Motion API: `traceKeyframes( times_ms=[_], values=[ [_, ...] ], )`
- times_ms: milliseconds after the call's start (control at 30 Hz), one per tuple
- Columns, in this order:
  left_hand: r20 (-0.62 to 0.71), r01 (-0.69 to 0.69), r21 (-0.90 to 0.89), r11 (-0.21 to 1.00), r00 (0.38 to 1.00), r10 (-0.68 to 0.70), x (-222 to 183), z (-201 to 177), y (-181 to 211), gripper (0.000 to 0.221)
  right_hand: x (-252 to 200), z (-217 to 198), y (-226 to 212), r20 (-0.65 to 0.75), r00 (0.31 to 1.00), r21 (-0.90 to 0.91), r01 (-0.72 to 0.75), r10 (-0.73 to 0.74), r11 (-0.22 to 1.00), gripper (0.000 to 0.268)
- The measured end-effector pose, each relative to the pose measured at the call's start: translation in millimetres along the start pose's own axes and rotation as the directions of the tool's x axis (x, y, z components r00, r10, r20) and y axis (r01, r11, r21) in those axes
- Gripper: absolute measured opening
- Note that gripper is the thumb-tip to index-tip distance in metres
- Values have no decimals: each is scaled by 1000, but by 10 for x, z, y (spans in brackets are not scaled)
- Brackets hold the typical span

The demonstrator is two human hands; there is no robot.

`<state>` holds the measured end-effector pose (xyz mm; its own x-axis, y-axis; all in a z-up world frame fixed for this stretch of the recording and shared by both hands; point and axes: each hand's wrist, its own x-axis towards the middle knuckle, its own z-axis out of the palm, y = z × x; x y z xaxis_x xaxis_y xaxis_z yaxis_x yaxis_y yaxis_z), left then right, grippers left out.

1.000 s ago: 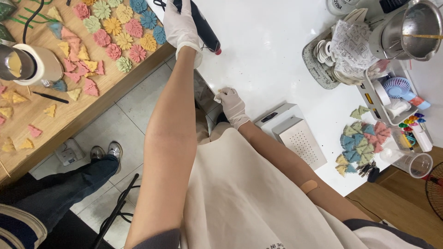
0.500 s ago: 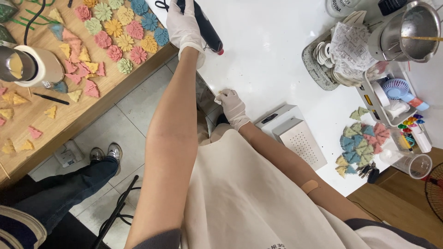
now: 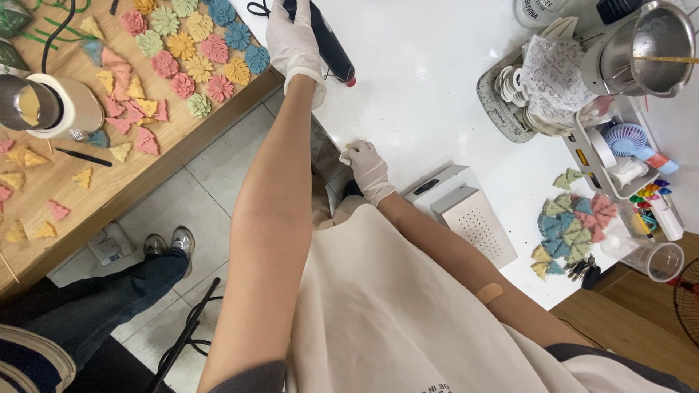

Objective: Use a heat gun to melt or smooth the surface of decorative wax shapes on a production table.

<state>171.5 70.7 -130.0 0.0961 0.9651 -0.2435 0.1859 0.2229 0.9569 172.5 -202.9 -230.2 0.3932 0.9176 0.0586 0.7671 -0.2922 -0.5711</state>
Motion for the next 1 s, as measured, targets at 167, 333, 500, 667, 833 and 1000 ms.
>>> traceKeyframes(
  times_ms=[167, 333, 500, 667, 833, 1000],
  values=[
    [-2, -1, -4, 1000, 1000, 1, -20, -10, 24, 43, -2, 14, 15, -1, 1000, 5, 2, -2, 1000, 12],
    [7, -3, -26, 1000, 1000, 3, -50, -21, 38, 46, -10, 64, 60, 3, 1000, 7, -3, 3, 1000, 12],
    [-2, -37, -23, 999, 999, 37, 35, 11, -82, 49, -16, 66, 58, 10, 1000, 22, -8, 8, 1000, 10],
    [6, -31, -79, 996, 999, 31, -2, -8, -23, 51, -18, 83, 75, 7, 1000, 37, -16, 16, 999, 11],
    [25, -39, -160, 986, 999, 43, 26, 6, -61, 51, -14, 89, 92, -1, 1000, 24, 7, -7, 1000, 10],
    [13, -32, -154, 988, 999, 35, -23, -16, 1, 50, -15, 95, 88, -18, 1000, 21, 19, -18, 1000, 11]
  ],
)
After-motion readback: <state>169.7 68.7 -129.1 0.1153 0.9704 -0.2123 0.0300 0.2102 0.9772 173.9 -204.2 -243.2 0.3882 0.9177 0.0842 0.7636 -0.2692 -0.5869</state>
